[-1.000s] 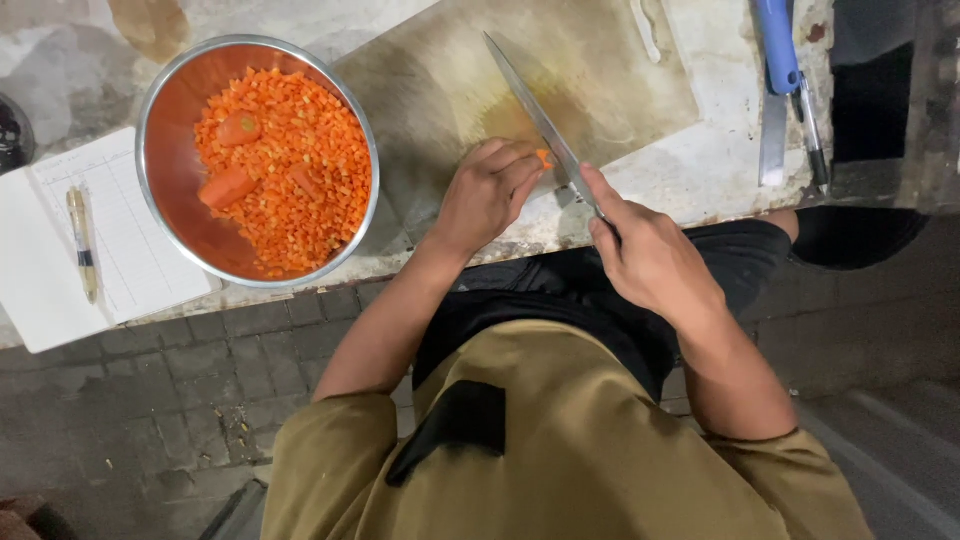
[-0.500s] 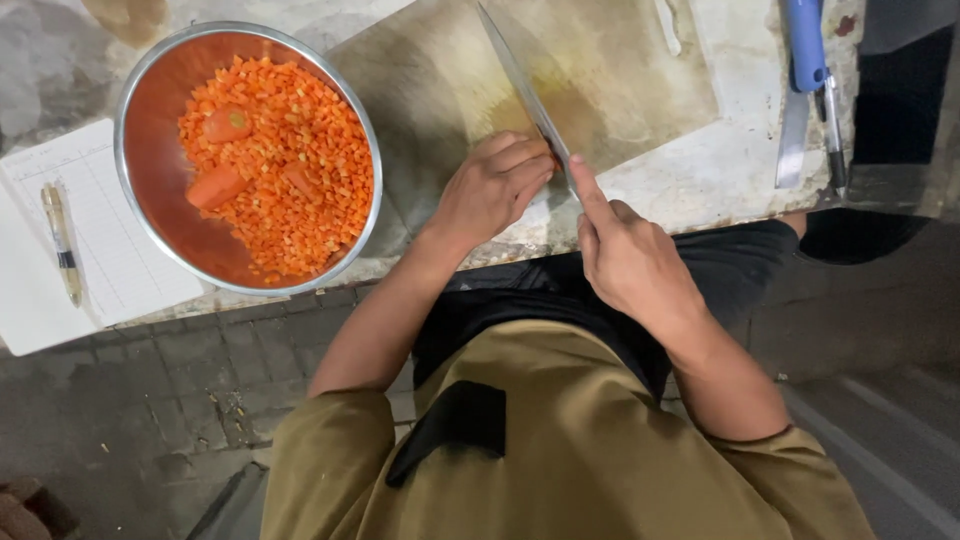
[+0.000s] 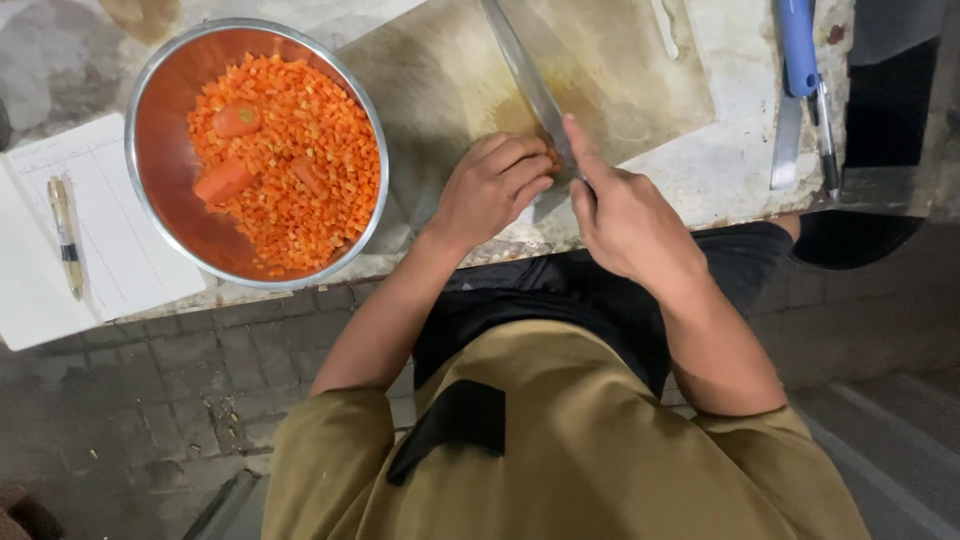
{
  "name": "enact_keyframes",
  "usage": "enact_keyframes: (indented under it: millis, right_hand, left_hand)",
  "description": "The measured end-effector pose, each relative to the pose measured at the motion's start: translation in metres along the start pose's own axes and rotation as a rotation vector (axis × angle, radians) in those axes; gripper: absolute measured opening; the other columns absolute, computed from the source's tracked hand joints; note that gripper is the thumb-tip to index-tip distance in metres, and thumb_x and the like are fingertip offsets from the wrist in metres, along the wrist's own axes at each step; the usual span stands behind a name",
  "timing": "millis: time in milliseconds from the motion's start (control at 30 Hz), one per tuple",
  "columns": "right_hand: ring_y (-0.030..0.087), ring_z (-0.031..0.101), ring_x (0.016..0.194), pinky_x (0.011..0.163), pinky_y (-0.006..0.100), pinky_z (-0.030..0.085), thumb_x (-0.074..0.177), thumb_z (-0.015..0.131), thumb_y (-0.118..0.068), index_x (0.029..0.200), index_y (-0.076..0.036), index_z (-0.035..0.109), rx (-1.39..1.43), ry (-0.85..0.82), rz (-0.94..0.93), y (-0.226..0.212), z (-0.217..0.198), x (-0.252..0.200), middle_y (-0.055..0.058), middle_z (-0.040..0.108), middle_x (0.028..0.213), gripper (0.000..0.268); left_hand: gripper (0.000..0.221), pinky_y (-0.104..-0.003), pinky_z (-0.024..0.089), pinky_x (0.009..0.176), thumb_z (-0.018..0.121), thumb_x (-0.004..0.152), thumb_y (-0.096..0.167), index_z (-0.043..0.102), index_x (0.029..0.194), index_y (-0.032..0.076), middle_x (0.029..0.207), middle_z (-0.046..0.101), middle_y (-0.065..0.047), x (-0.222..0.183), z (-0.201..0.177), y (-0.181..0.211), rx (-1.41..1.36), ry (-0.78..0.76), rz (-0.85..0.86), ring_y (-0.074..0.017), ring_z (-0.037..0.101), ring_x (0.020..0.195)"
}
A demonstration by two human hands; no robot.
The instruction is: Dicing carrots into small pieces on a cutting board and collecting them in a metal bowl.
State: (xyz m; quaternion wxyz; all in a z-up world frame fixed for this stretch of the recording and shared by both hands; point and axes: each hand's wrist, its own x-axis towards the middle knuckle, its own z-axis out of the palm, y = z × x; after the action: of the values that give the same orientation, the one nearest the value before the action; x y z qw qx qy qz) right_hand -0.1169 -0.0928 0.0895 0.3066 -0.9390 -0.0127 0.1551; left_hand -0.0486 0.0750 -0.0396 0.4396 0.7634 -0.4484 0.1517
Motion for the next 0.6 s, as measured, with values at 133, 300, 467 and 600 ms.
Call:
enact_keyframes:
  millis: [133,300,467,600]
  right_hand:
    - [0.052,0.067,0.085,0.070,0.060,0.055,0.098,0.041,-0.017,0.155,-0.013,0.033,-0.020,-0.042,0.059,-0.011,-0.003,-0.012,0.033,0.066,0.104,0.057]
    - [0.055,0.066,0.081,0.065,0.062,0.055,0.100,0.039,-0.014,0.156,-0.012,0.030,-0.071,-0.005,0.055,0.004,0.025,-0.014,0.035,0.065,0.104,0.057]
    - [0.055,0.065,0.079,0.061,0.063,0.055,0.102,0.041,-0.015,0.157,-0.015,0.028,-0.102,0.104,0.009,0.026,0.054,-0.004,0.034,0.064,0.106,0.056]
    - [0.054,0.064,0.089,0.071,0.061,0.054,0.100,0.044,-0.013,0.155,-0.012,0.031,0.009,0.089,-0.013,0.029,0.046,0.010,0.034,0.066,0.104,0.057]
  left_hand:
    - [0.011,-0.032,0.052,0.079,0.064,0.097,0.016,0.067,0.100,0.006,0.097,0.062,-0.005,0.001,-0.002,0.002,0.024,0.026,-0.006,-0.0241,0.062,0.085]
    - [0.008,-0.032,0.052,0.076,0.065,0.096,0.013,0.066,0.095,0.004,0.093,0.062,-0.006,0.003,-0.002,-0.002,0.001,0.036,-0.008,-0.0245,0.061,0.083]
    - [0.008,-0.032,0.052,0.073,0.064,0.096,0.009,0.067,0.092,0.003,0.091,0.063,-0.007,0.003,-0.001,-0.003,-0.036,0.053,-0.016,-0.0253,0.061,0.080]
    - [0.009,-0.031,0.052,0.073,0.063,0.096,0.011,0.068,0.091,0.005,0.092,0.063,-0.005,0.006,-0.004,0.000,-0.027,0.049,-0.011,-0.0240,0.061,0.081]
